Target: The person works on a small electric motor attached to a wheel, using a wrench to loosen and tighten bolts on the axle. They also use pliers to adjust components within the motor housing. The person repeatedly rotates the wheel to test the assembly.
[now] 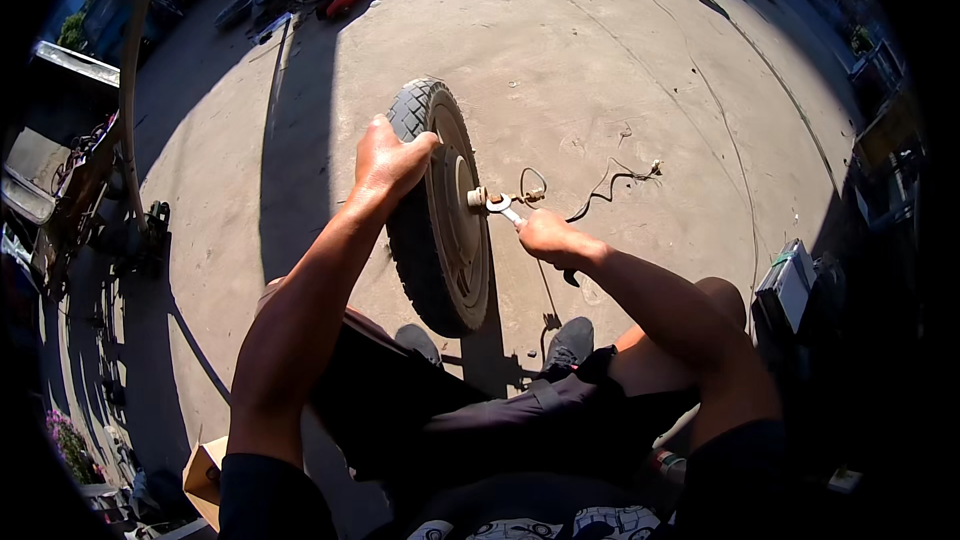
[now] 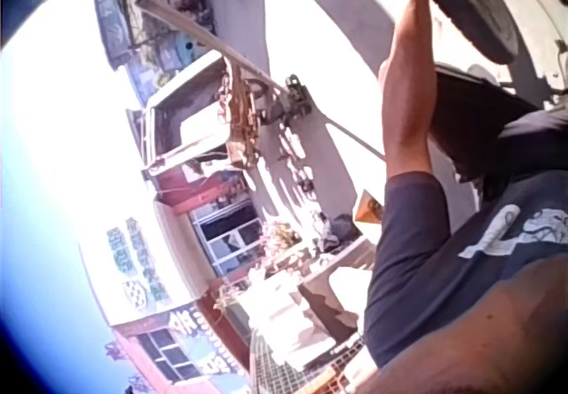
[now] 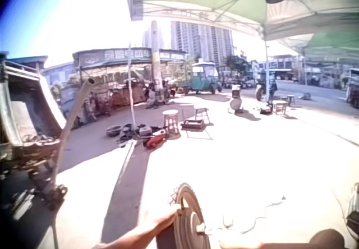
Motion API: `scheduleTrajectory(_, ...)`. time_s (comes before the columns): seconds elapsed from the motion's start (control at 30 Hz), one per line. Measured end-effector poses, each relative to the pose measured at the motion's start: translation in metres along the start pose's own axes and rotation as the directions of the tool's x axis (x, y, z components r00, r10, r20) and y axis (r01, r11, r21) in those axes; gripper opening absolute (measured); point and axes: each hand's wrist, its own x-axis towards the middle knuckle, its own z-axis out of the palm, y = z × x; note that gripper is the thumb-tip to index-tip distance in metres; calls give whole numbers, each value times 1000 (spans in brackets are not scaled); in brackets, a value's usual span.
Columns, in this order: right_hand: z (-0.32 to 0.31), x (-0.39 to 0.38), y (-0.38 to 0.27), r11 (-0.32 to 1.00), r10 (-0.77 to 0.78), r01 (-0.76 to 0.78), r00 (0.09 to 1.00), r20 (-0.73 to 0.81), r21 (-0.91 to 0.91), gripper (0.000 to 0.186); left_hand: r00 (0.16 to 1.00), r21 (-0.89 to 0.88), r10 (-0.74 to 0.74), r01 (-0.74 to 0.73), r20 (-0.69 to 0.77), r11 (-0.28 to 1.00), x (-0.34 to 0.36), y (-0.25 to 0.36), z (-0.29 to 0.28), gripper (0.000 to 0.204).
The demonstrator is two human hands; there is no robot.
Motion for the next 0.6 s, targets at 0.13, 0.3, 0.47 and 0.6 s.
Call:
scheduleTrajectory(0.13,18,-1,12,992,4,3,998,-62,127,49,1000,-18,-13,14,14,1000,-1,1,-7,43)
scheduleTrajectory(0.3,46,2,44,991,-125,133,956,-265,10,52,999,17,3,-4,38,1000,-2,13,-13,40)
scheduleTrajectory(0.47,37,-13,41,984,-168,138,922,-348,-109,47,999,18,3,-3,48,1000,3,3,-16,37)
scheduleTrajectory(0.6,33,-14,36,970,-229,177,892,-389,-167,48,1000,50,0,-1,25,999,11,-5,-14,36)
